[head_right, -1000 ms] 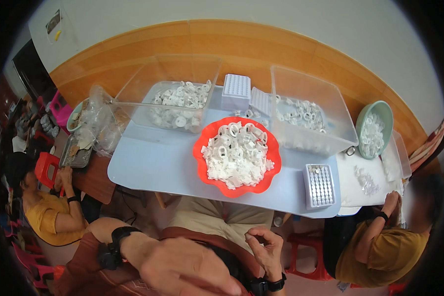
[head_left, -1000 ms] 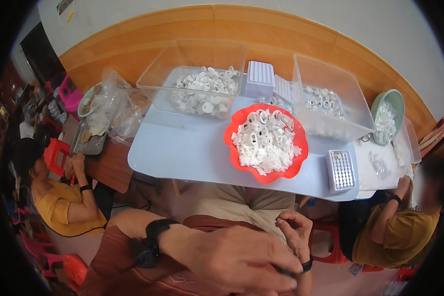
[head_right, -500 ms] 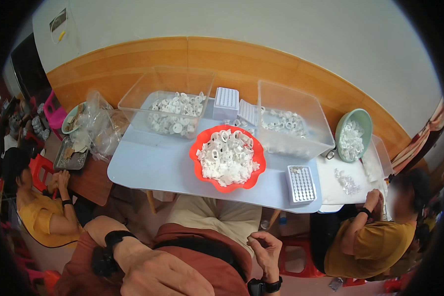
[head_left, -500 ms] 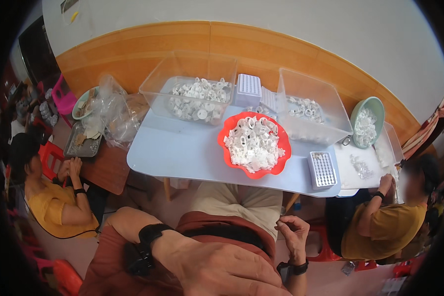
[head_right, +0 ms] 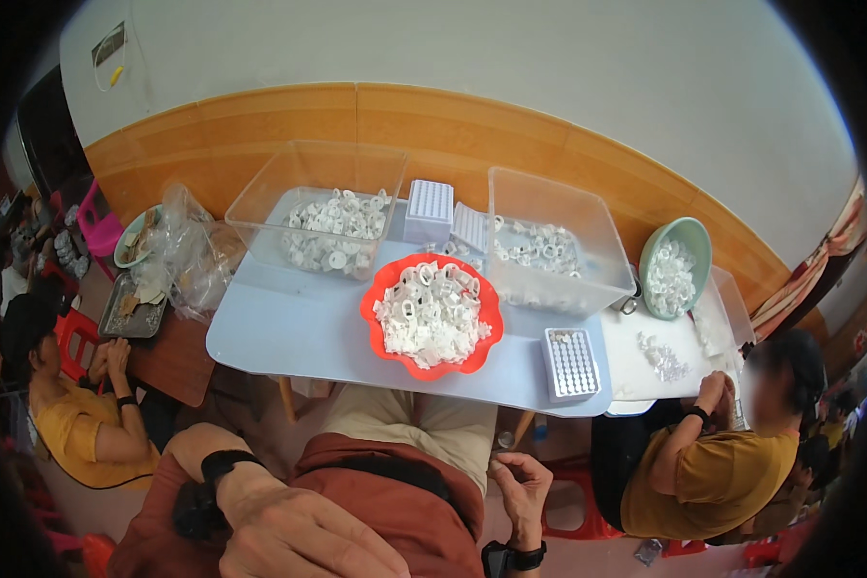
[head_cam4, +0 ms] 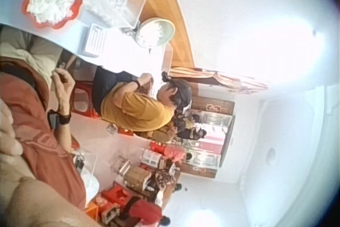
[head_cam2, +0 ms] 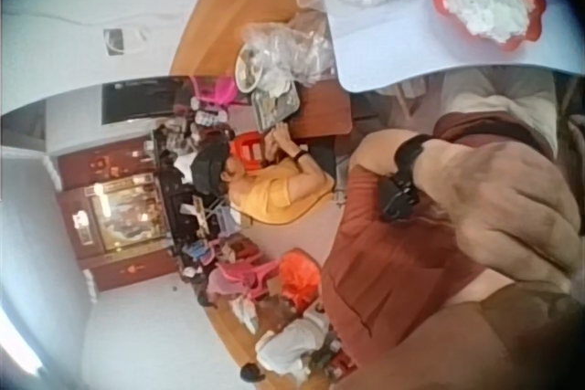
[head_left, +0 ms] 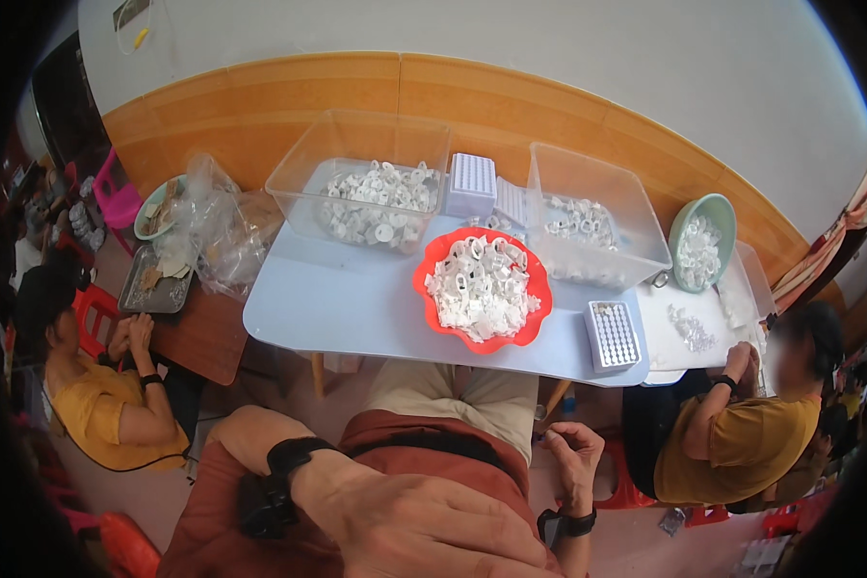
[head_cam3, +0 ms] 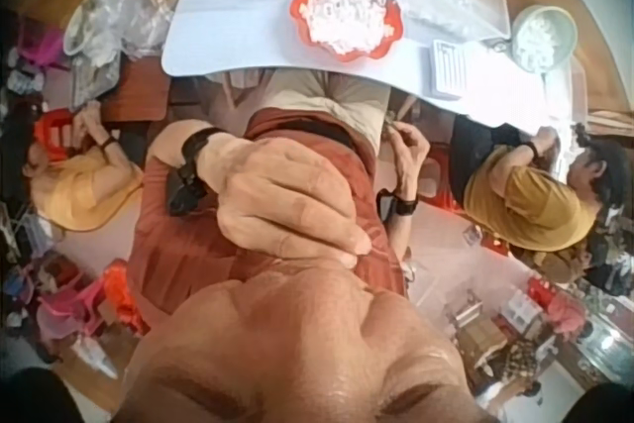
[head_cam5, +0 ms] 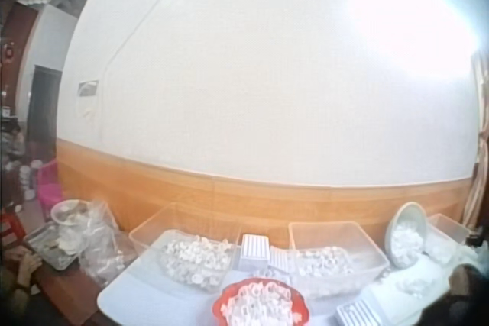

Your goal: Inserting small electronic components into white plastic housings for assembly.

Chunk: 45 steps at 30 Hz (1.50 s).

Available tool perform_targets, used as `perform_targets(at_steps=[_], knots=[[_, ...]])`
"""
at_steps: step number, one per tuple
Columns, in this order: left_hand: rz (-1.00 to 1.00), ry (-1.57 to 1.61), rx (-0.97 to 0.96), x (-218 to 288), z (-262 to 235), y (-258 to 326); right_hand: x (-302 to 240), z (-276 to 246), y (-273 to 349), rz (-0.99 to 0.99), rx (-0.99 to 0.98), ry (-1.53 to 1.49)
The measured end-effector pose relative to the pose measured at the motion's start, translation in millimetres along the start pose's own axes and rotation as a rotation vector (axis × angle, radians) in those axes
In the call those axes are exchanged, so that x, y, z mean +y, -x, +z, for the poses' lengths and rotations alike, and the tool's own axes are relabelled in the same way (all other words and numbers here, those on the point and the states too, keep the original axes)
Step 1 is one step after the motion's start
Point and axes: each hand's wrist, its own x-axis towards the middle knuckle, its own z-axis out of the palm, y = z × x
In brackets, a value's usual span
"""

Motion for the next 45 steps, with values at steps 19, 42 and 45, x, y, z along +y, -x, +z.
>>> perform_targets(at_steps=[19, 42, 45], knots=[[-0.242, -0.072, -0.348, -34.8, -53.1, 2.9, 2.4, -6.0, -9.6, 0.058, 0.057, -0.005], [-0.635, -1.156, -0.511, -191.7, -122.2, 149.7, 8.0, -14.9, -3.2, 0.081, 0.122, -0.012], [-0.643, -1.118, -0.502, -190.4, -120.4, 147.8, 14.0, -17.5, -2.0, 0.089, 0.131, -0.002]])
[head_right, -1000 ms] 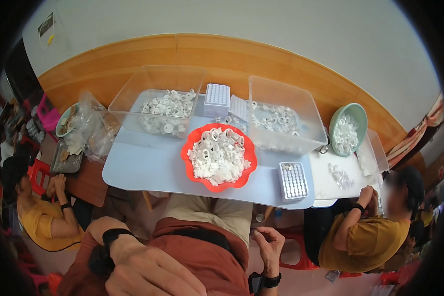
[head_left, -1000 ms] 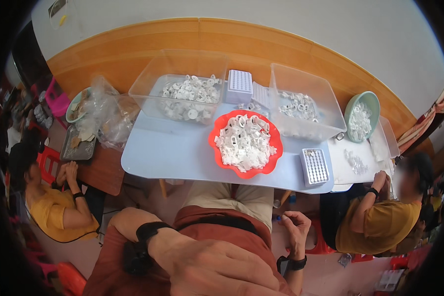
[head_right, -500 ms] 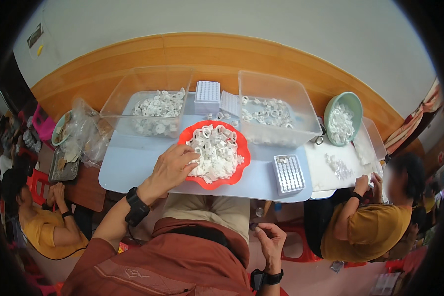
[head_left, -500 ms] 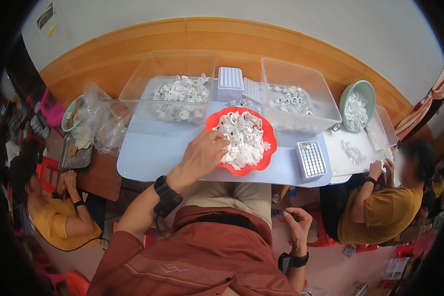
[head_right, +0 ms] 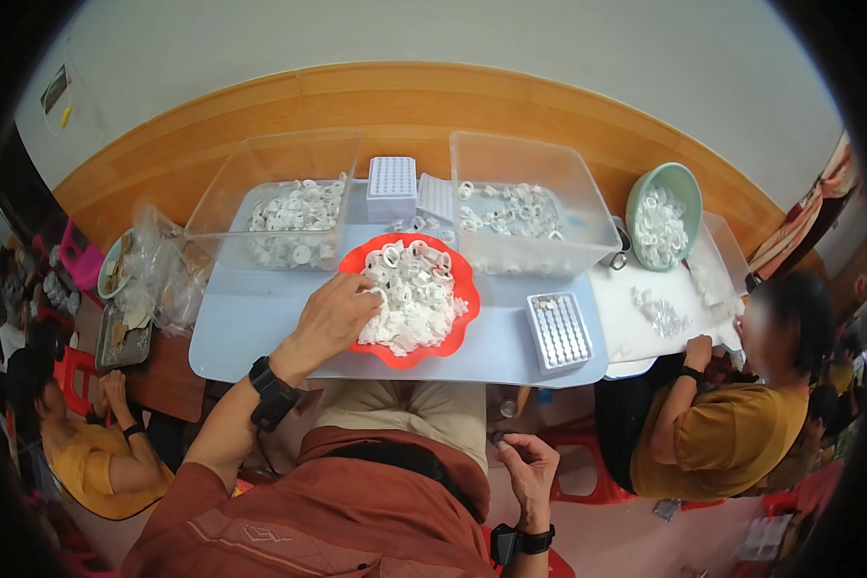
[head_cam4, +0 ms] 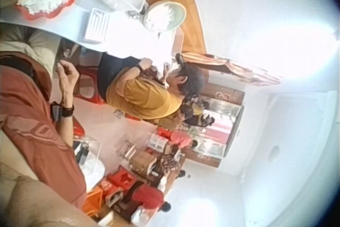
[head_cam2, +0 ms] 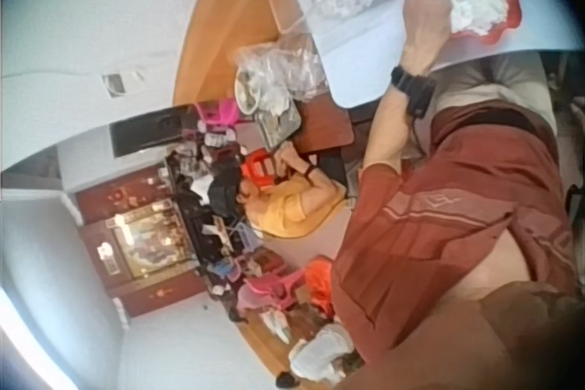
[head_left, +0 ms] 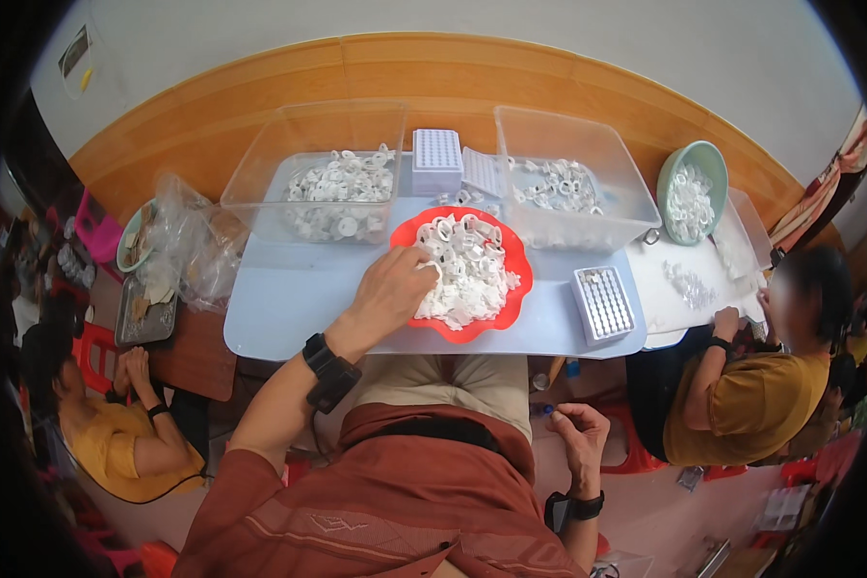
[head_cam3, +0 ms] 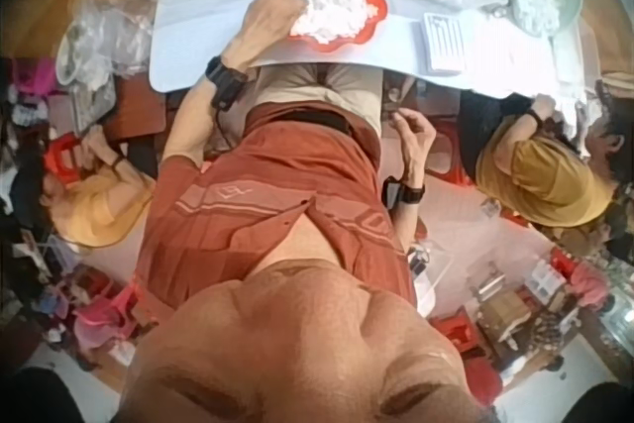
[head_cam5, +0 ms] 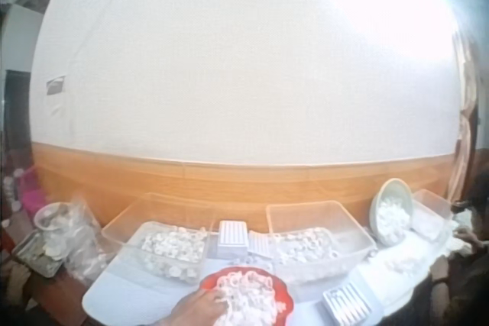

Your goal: Inserting small electronic components into white plastic housings for assembly.

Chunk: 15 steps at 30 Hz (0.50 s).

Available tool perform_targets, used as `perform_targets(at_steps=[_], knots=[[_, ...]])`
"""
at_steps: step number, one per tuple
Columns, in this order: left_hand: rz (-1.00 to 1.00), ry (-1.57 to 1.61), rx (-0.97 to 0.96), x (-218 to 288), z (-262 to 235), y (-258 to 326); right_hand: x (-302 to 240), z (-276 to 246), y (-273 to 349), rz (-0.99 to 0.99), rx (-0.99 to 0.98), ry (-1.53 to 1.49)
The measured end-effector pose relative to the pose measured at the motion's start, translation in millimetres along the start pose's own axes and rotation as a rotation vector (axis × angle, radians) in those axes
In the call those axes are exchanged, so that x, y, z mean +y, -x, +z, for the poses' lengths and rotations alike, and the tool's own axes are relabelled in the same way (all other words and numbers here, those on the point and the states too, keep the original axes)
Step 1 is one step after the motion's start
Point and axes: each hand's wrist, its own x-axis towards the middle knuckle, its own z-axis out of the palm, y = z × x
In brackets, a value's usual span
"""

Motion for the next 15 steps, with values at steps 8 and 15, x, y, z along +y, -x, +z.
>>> perform_targets(at_steps=[8, 15], knots=[[-0.122, 0.283, 0.065, 20.4, -19.6, 4.6, -7.2, 8.2, -7.7, -0.020, -0.032, 0.021], [-0.105, 0.396, 0.056, 49.8, -30.5, 12.5, -56.5, 59.5, -42.0, -0.120, -0.264, -0.032]])
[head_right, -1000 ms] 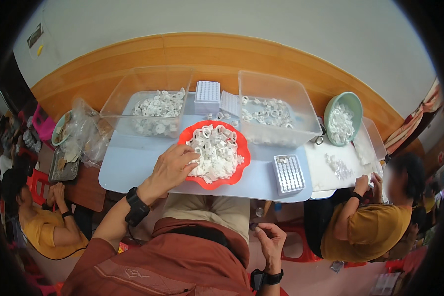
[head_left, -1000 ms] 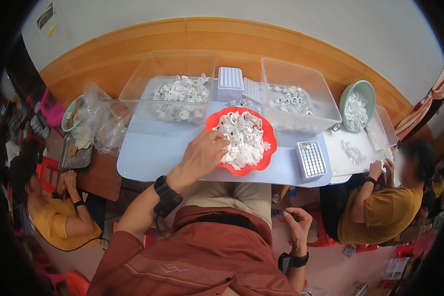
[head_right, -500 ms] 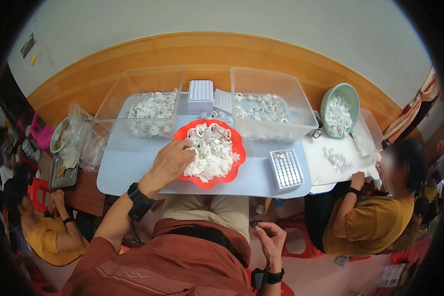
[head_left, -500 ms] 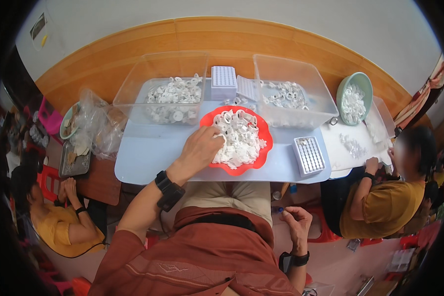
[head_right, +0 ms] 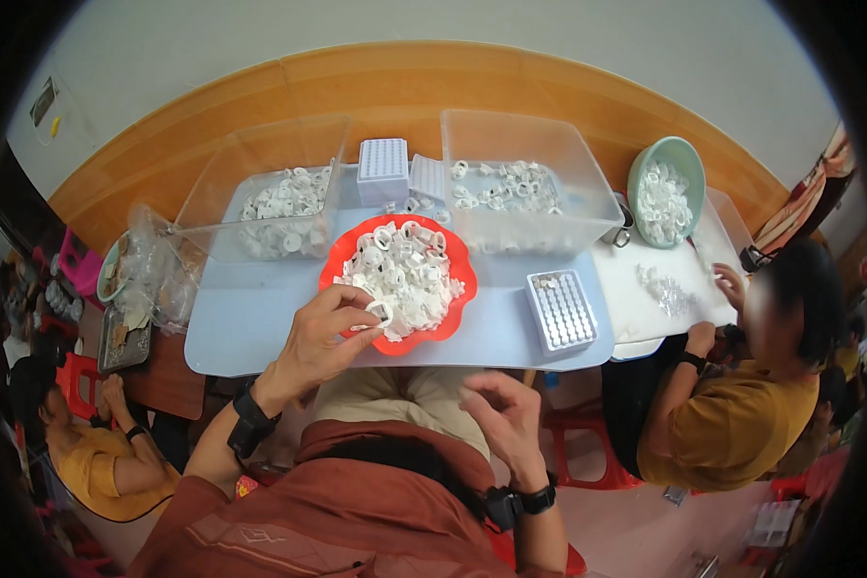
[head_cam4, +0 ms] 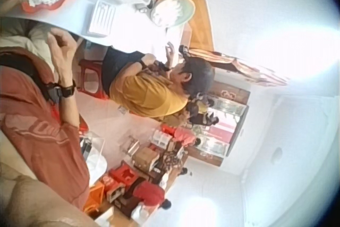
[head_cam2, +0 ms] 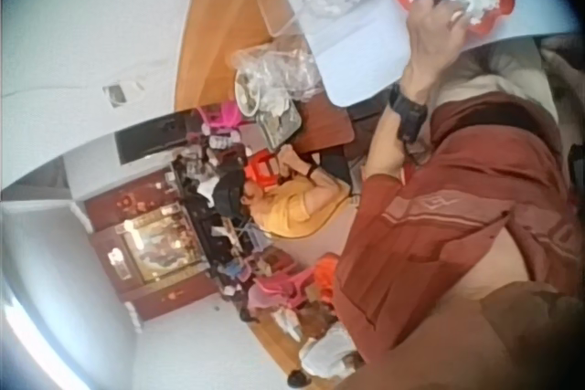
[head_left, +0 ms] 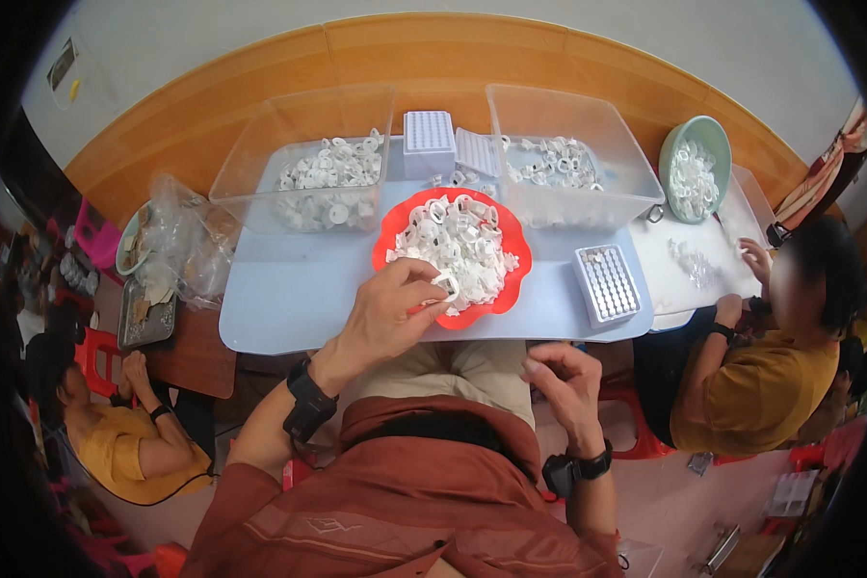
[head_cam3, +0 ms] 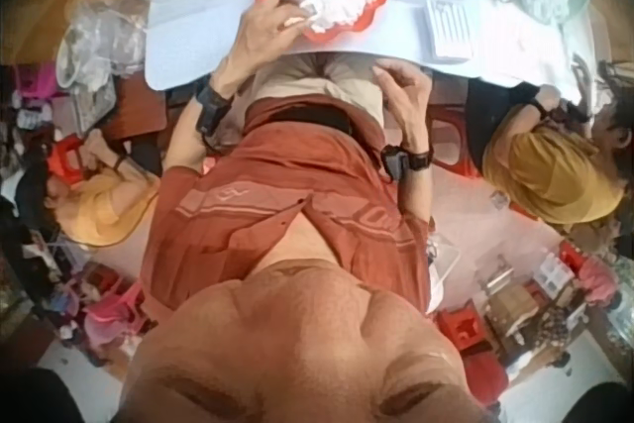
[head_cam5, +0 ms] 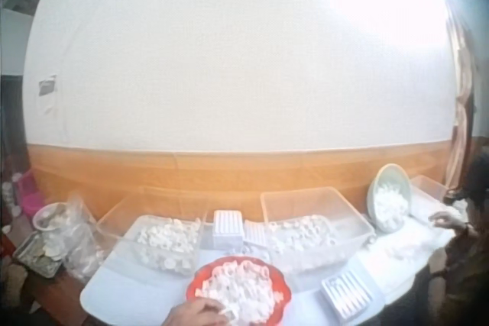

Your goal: Inserting small electronic components into white plastic housings for assembly.

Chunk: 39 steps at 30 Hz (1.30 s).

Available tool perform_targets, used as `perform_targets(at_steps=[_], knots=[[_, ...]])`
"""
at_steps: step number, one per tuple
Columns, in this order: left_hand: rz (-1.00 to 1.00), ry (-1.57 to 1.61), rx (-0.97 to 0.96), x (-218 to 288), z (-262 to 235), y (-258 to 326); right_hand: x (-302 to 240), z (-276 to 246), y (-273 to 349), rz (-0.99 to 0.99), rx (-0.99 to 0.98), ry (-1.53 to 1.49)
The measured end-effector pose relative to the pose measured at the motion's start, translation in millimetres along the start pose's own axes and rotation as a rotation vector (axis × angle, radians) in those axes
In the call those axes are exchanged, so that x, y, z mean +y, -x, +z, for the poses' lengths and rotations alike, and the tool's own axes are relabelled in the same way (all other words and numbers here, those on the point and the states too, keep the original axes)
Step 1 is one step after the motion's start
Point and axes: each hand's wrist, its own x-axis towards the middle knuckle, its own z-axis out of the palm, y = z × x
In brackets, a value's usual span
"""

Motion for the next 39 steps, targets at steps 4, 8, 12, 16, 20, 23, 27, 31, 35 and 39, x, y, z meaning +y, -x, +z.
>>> perform_targets(at_steps=[4, 8, 12, 16, 20, 23, 27, 31, 35, 39], knots=[[-0.004, 0.115, -0.010, 13.8, 4.8, 5.6, -19.9, 37.7, -32.7, -0.104, -0.100, -0.088], [0.005, 0.210, -0.007, 23.6, 11.9, 8.9, -18.6, 55.7, -50.3, -0.097, -0.139, -0.111], [-0.030, 0.301, -0.025, 24.7, 13.4, 11.8, -6.6, 58.0, -53.3, -0.059, -0.220, -0.253], [-0.156, 0.475, -0.044, 23.9, 24.4, 17.7, -3.1, 54.5, -51.6, -0.009, -0.223, -0.331], [-0.214, 0.608, -0.061, 18.2, 32.7, 23.7, 3.6, 49.2, -51.0, 0.028, -0.235, -0.329], [-0.320, 0.839, -0.071, 13.4, 38.2, 25.9, 4.9, 50.4, -50.3, 0.036, -0.250, -0.410], [-0.474, 1.174, -0.102, 10.2, 36.8, 27.3, 7.7, 51.6, -48.4, -0.063, -0.320, -0.314], [-0.508, 1.286, -0.181, 4.7, 33.6, 28.3, 9.6, 54.2, -46.3, -0.150, -0.292, -0.185], [-0.494, 1.329, -0.145, 5.8, 38.1, 31.9, 11.8, 54.2, -48.5, -0.210, -0.290, -0.120], [-0.557, 1.281, -0.165, 8.7, 36.6, 34.3, 8.5, 57.2, -50.3, -0.290, -0.253, -0.016]])
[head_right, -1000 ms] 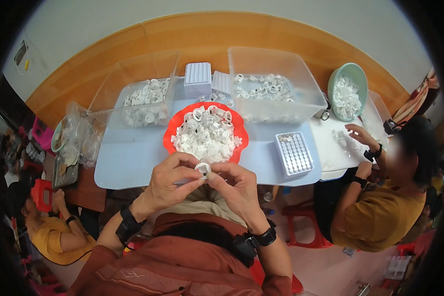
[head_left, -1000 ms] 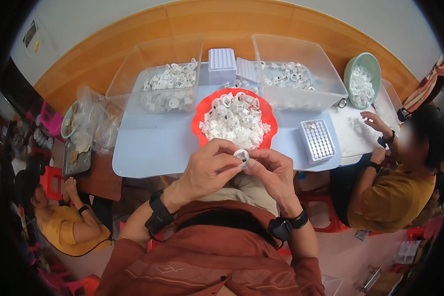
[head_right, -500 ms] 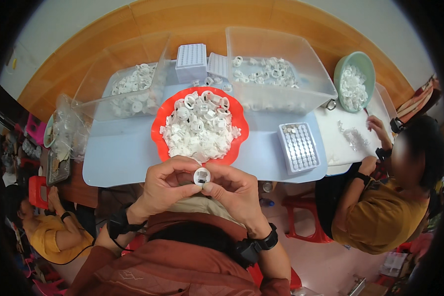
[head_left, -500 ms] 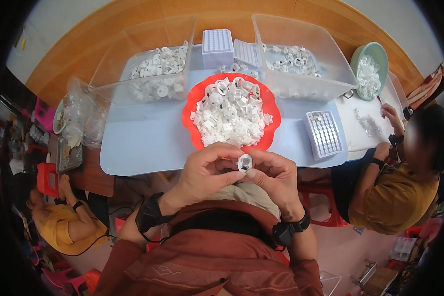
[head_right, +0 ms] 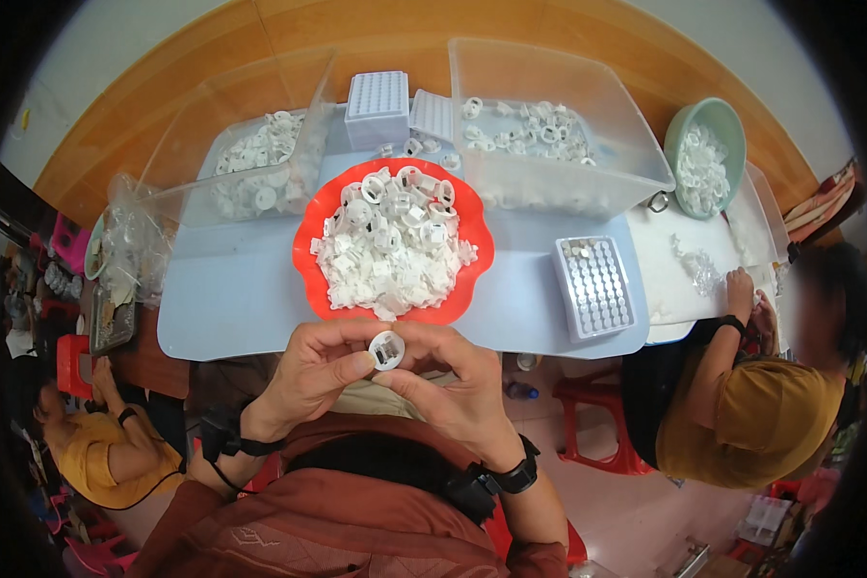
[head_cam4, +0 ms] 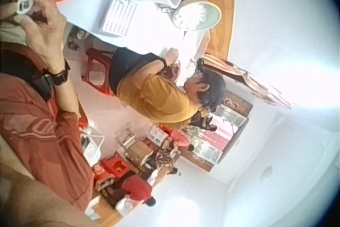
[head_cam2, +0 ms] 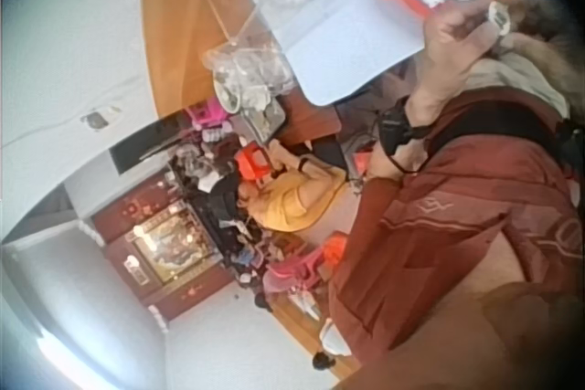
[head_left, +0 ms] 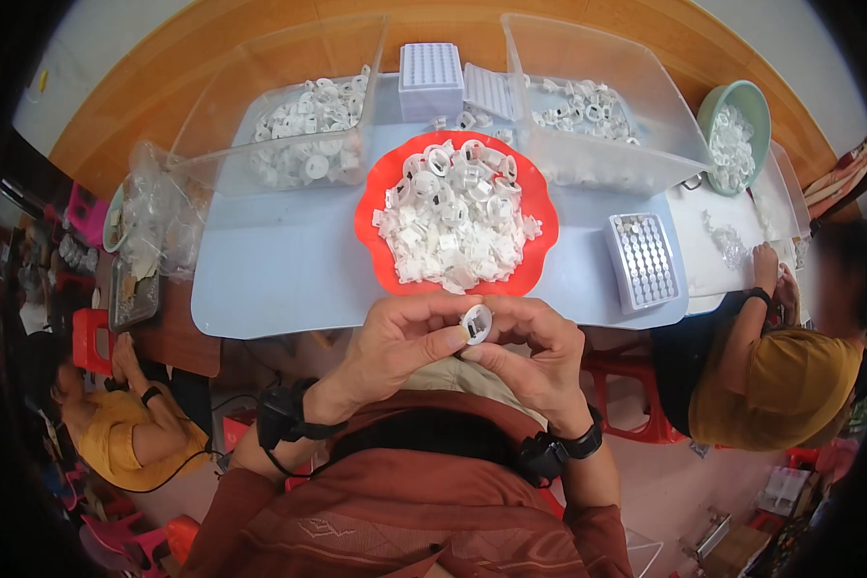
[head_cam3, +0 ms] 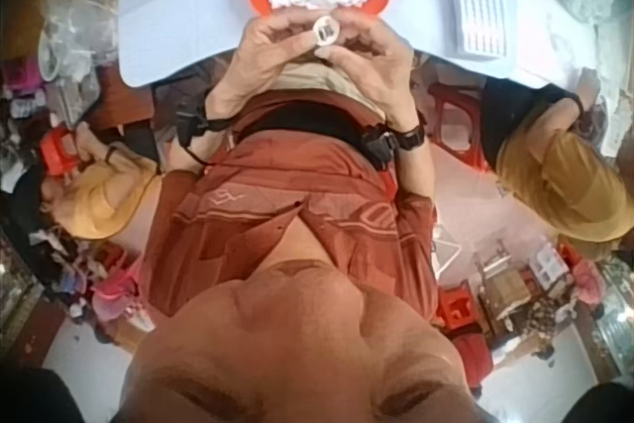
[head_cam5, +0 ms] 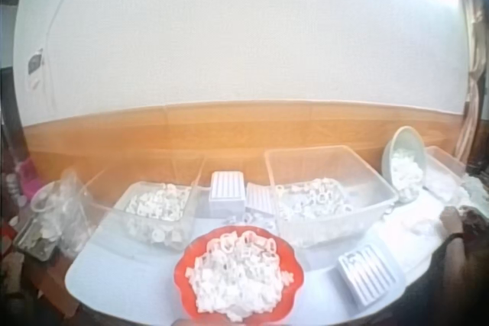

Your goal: Inserting small electronic components into white plastic housings for assembly.

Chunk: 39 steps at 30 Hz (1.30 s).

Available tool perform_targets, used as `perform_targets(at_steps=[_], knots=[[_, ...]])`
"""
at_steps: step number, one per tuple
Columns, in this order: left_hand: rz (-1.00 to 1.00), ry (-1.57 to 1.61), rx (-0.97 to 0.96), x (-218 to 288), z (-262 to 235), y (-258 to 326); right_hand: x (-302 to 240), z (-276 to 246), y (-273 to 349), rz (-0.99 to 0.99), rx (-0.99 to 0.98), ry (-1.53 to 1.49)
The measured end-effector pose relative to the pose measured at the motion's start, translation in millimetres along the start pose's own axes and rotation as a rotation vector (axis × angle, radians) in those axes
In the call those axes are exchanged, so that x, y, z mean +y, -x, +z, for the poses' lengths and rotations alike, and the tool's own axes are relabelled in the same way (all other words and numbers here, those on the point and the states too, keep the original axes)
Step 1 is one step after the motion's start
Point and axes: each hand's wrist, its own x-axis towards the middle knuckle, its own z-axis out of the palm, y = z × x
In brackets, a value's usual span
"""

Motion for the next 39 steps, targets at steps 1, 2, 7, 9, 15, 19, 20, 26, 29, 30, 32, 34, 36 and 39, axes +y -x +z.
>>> perform_targets(at_steps=[1, 2, 7, 9, 15, 19, 20, 26, 29, 30, 32, 34, 36, 39], knots=[[-0.023, -0.022, 0.018, -0.2, 0.2, 1.1, 0.8, 0.3, -0.4, -0.020, 0.003, 0.014], [-0.025, -0.020, 0.018, -0.7, 0.5, 2.1, -0.5, 0.8, -1.0, -0.017, 0.003, 0.014], [-0.024, -0.003, 0.043, -2.3, 1.4, 3.9, -4.8, 0.2, -1.4, -0.083, -0.007, 0.182], [-0.029, 0.008, 0.046, -2.8, 1.6, 4.5, -5.1, 0.2, -0.6, -0.096, -0.002, 0.206], [-0.033, -0.010, 0.078, -5.5, 3.1, 8.7, -6.1, 3.1, 0.4, -0.130, 0.012, 0.237], [-0.016, 0.028, 0.055, -6.1, 2.5, 8.4, -7.6, 4.5, 1.5, -0.103, 0.014, 0.199], [-0.015, 0.035, 0.046, -6.6, 2.4, 8.5, -9.6, 2.5, 1.8, -0.102, 0.018, 0.209], [-0.083, 0.060, 0.073, -4.9, 8.4, 13.7, -23.0, -38.9, -3.0, -0.250, 0.034, 0.508], [-0.110, 0.100, 0.101, -4.1, 9.4, 11.4, -31.5, -82.2, -8.1, -0.092, 0.227, 0.716], [-0.119, 0.088, 0.103, -5.7, 9.1, 11.6, -35.8, -97.5, -13.7, -0.040, 0.247, 0.812], [-0.124, 0.082, 0.098, -5.9, 11.1, 12.0, -32.3, -130.1, -25.8, 0.037, 0.261, 0.942], [-0.136, 0.094, 0.097, -8.2, 14.6, 10.4, -26.6, -153.9, -34.6, 0.085, 0.273, 1.001], [-0.148, 0.073, 0.087, -9.0, 13.7, 11.9, -17.8, -168.7, -42.8, 0.025, 0.240, 1.206], [-0.155, 0.039, 0.073, -8.9, 13.2, 13.2, -13.7, -171.4, -52.3, 0.115, 0.204, 1.309]])
